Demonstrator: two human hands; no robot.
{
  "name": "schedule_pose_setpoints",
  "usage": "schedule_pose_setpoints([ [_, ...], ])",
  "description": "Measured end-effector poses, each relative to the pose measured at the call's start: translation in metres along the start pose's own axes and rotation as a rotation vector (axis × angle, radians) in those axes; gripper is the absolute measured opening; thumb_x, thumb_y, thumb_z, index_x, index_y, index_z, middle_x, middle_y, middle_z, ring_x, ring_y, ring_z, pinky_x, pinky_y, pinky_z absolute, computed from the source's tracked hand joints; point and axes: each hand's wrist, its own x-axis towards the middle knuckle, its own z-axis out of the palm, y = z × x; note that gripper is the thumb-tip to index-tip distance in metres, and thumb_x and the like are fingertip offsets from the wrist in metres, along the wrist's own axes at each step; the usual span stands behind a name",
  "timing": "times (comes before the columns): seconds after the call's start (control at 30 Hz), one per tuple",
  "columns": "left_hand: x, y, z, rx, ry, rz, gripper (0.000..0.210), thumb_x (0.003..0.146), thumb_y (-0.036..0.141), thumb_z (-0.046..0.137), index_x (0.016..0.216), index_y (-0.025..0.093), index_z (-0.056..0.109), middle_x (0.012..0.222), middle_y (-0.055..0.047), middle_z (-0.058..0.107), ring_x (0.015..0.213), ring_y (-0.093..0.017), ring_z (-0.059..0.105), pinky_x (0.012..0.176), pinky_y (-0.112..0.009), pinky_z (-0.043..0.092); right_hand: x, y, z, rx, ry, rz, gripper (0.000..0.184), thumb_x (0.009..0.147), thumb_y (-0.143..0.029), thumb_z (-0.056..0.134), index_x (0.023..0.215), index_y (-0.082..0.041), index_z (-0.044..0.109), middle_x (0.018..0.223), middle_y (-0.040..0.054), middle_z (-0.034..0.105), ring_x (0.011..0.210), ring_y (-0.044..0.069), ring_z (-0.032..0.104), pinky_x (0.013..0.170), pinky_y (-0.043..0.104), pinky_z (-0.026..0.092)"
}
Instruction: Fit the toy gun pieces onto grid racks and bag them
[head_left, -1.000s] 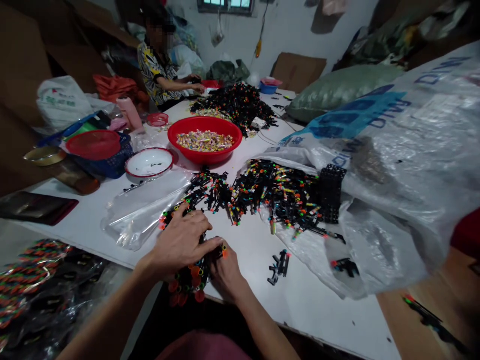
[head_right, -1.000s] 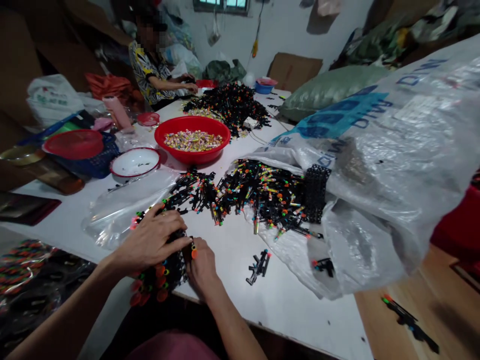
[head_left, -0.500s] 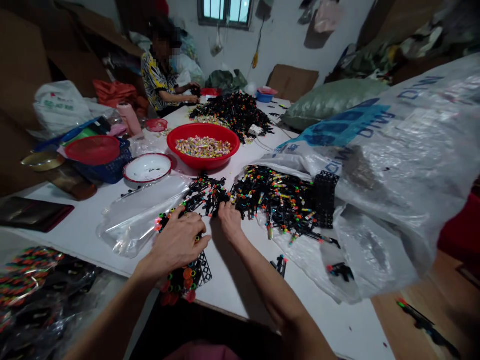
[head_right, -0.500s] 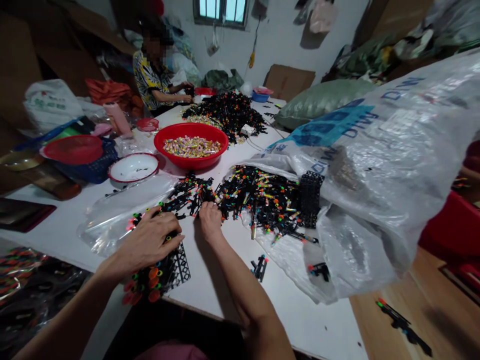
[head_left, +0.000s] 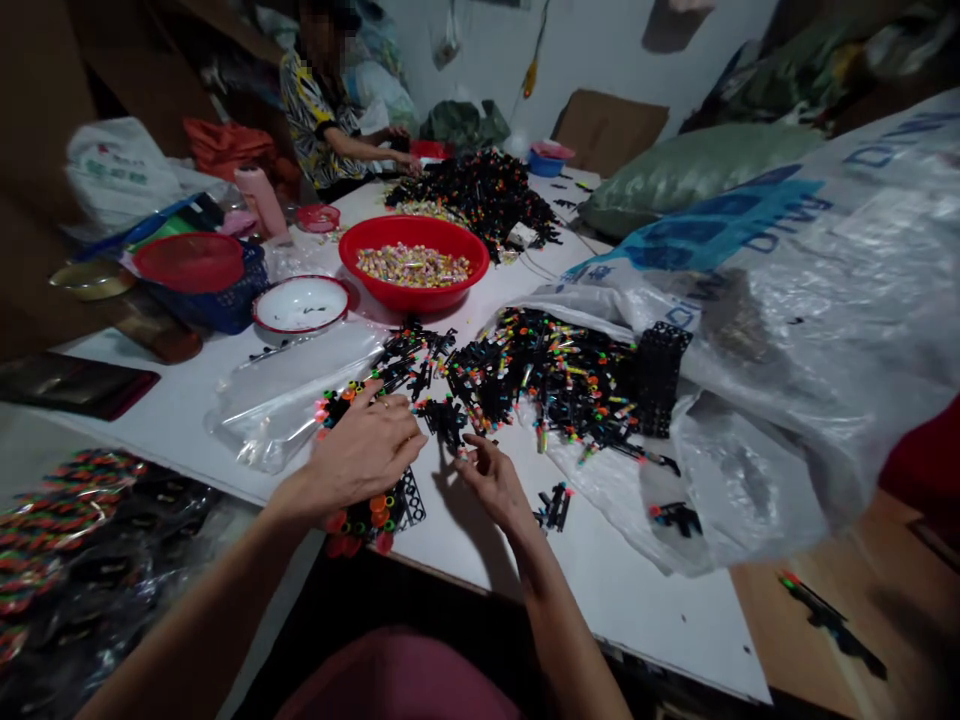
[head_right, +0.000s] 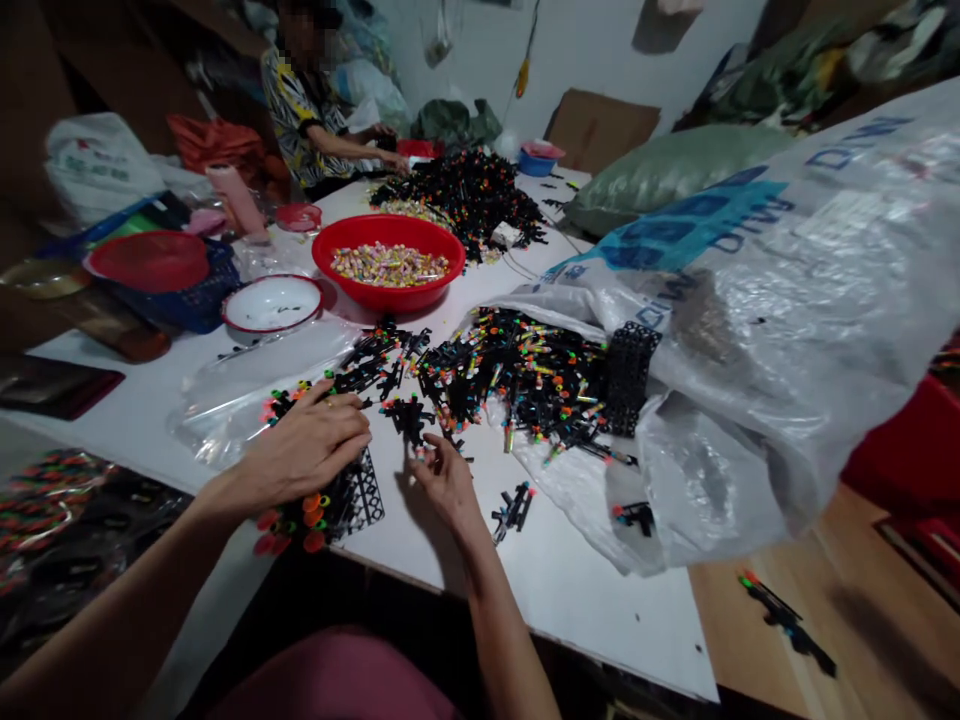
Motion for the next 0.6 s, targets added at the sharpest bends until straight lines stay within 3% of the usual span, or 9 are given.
schedule_pose_setpoints([
  [0.17,0.001,-0.002,0.003,0.045,-0.042,-0.016,0.032,0.092,0.023,0.033,0.075,0.018,0.06,0.078,-0.003,0.064,0.091,-0.019,0.056,0.104,-0.045,0.027,-0.023,-0.004,0.017,0.264,0.0,-0.043,0.05,0.069,-0.038,0.067,0.114,-0.017,0.055,0.073,-0.0035,0.05,0.056,0.009,0.042,0.055,0.022,0.038],
  [0.27,0.002,-0.001,0.002,0.044,-0.036,-0.014,0.031,0.091,0.021,0.034,0.076,0.018,0.06,0.079,-0.003,0.064,0.09,-0.018,0.056,0.102,-0.043,0.029,-0.03,-0.003,0.032,0.201,-0.02,-0.091,0.035,0.073,-0.036,0.064,0.102,-0.017,0.06,0.065,-0.0051,0.047,0.056,0.009,0.041,0.055,0.022,0.036],
  [0.33,0.002,-0.001,0.003,0.043,-0.032,-0.028,0.031,0.091,0.02,0.034,0.077,0.018,0.061,0.08,-0.003,0.065,0.089,-0.018,0.056,0.102,-0.042,0.028,-0.031,0.001,0.042,0.155,-0.037,-0.04,0.024,0.072,-0.035,0.064,0.085,-0.016,0.061,0.06,-0.0052,0.046,0.054,0.009,0.041,0.053,0.022,0.034],
  [0.43,0.003,-0.001,0.004,0.034,-0.038,-0.036,0.03,0.091,0.021,0.035,0.079,0.018,0.062,0.081,-0.002,0.065,0.09,-0.018,0.056,0.103,-0.042,0.027,-0.031,0.0,0.046,0.125,0.0,0.048,0.023,0.068,-0.038,0.067,0.071,-0.017,0.056,0.056,-0.0048,0.047,0.051,0.01,0.04,0.049,0.022,0.033],
  [0.6,0.003,-0.002,0.005,0.034,-0.037,-0.036,0.03,0.091,0.023,0.036,0.078,0.018,0.063,0.079,-0.002,0.065,0.091,-0.018,0.056,0.104,-0.042,0.026,-0.027,-0.014,0.044,0.047,0.169,-0.163,0.025,0.069,-0.037,0.066,0.064,-0.021,0.047,0.066,-0.002,0.054,0.066,0.014,0.05,0.066,0.026,0.041],
])
